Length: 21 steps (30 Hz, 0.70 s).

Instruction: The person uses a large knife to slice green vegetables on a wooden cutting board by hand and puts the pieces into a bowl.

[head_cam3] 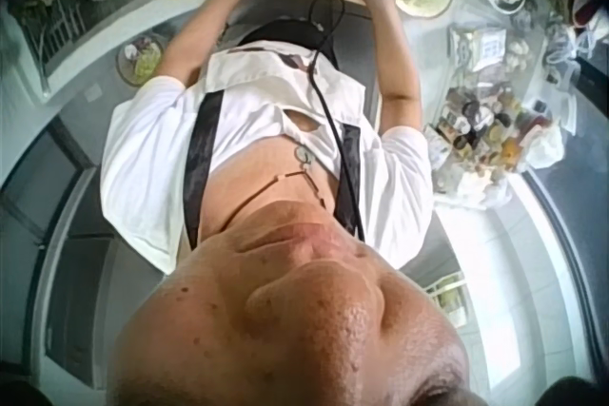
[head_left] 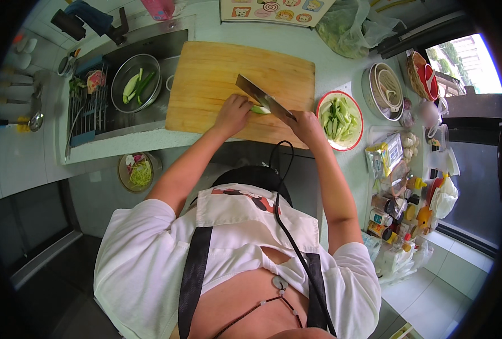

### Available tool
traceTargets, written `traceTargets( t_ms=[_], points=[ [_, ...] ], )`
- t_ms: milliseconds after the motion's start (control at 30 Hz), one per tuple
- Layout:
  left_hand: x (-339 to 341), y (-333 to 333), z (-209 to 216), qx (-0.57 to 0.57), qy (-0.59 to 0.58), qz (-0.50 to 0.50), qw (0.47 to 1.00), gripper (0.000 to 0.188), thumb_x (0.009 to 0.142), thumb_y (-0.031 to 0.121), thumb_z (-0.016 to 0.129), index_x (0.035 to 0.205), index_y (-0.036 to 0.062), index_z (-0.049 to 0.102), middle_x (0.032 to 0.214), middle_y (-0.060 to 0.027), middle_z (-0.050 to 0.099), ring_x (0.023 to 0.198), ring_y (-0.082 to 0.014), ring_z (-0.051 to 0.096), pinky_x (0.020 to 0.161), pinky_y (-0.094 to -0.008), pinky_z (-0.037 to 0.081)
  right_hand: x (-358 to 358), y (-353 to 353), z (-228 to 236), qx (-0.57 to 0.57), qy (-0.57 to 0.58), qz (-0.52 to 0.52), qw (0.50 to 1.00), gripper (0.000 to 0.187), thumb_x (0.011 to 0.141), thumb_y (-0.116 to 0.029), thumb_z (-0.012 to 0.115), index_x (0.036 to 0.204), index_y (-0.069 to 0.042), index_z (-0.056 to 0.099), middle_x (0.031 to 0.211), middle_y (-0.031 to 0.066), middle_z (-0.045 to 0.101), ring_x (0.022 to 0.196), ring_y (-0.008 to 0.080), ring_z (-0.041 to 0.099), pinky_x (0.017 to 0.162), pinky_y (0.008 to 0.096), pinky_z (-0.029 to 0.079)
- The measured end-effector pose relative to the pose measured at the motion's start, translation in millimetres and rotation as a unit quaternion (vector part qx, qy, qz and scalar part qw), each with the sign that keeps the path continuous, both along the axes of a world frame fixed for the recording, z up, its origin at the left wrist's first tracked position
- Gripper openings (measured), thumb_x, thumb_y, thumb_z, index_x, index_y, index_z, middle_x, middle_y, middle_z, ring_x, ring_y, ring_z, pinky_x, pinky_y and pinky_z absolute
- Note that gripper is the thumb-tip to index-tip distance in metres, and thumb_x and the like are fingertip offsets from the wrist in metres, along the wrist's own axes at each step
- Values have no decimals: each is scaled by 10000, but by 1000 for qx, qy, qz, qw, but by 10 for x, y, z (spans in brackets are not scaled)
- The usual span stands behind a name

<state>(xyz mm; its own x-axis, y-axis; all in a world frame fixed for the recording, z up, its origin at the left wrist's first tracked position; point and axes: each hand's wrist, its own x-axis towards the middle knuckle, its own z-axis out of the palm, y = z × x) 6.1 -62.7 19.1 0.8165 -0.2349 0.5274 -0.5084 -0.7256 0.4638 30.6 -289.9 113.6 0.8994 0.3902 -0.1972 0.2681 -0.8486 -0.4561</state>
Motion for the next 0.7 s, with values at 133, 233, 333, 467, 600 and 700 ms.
traceTargets(
  t_ms=[133, 233, 333, 467, 600, 700],
  points=[
    [2, 2, -79, -4, -17, 4, 1000, 266, 688, 31, 623, 952, 46, 600, 964, -94, 563, 908, -291, 500, 788, -383, 447, -46, -55, -3, -3, -2, 13, 1000, 236, 855, -281, 555, 903, -70, 650, 747, 194, 616, 726, 388, 589, 647, 473, 465],
    [-1, 5, -102, 1, -12, 13, 1000, 264, 682, 27, 609, 946, 46, 603, 966, -88, 574, 919, -282, 507, 793, -380, 452, -53, -42, 36, -9, 7, 25, 1000, 238, 850, -273, 561, 893, -55, 646, 745, 202, 613, 717, 391, 588, 643, 469, 465],
    [-6, 18, -127, 1, -13, 14, 1000, 252, 690, 44, 608, 941, 47, 605, 968, -82, 577, 927, -278, 509, 798, -377, 447, -44, -4, 17, 3, -3, 33, 999, 253, 844, -280, 564, 875, -40, 641, 744, 208, 611, 719, 393, 588, 645, 459, 464],
    [-33, 1, -93, 17, -16, 22, 999, 225, 699, 78, 608, 923, 62, 612, 973, -70, 578, 928, -268, 513, 794, -375, 430, 72, 179, -214, -55, 7, 43, 998, 321, 866, -360, 523, 910, -71, 655, 779, 198, 627, 753, 379, 605, 674, 466, 478],
    [-64, 27, -50, 49, -46, 37, 997, 197, 698, 87, 609, 895, 87, 621, 967, -54, 574, 921, -258, 520, 779, -378, 419, 81, 336, -305, -58, -25, 31, 998, 333, 858, -361, 539, 903, -54, 659, 788, 201, 632, 742, 376, 612, 674, 471, 479],
    [-132, 42, -95, 15, -32, 40, 999, 184, 698, 76, 598, 880, 97, 623, 952, -46, 572, 917, -255, 522, 777, -382, 422, 115, 303, -258, 10, 3, 24, 1000, 316, 849, -346, 559, 897, -52, 665, 780, 205, 627, 735, 383, 607, 669, 473, 480]
  ],
)
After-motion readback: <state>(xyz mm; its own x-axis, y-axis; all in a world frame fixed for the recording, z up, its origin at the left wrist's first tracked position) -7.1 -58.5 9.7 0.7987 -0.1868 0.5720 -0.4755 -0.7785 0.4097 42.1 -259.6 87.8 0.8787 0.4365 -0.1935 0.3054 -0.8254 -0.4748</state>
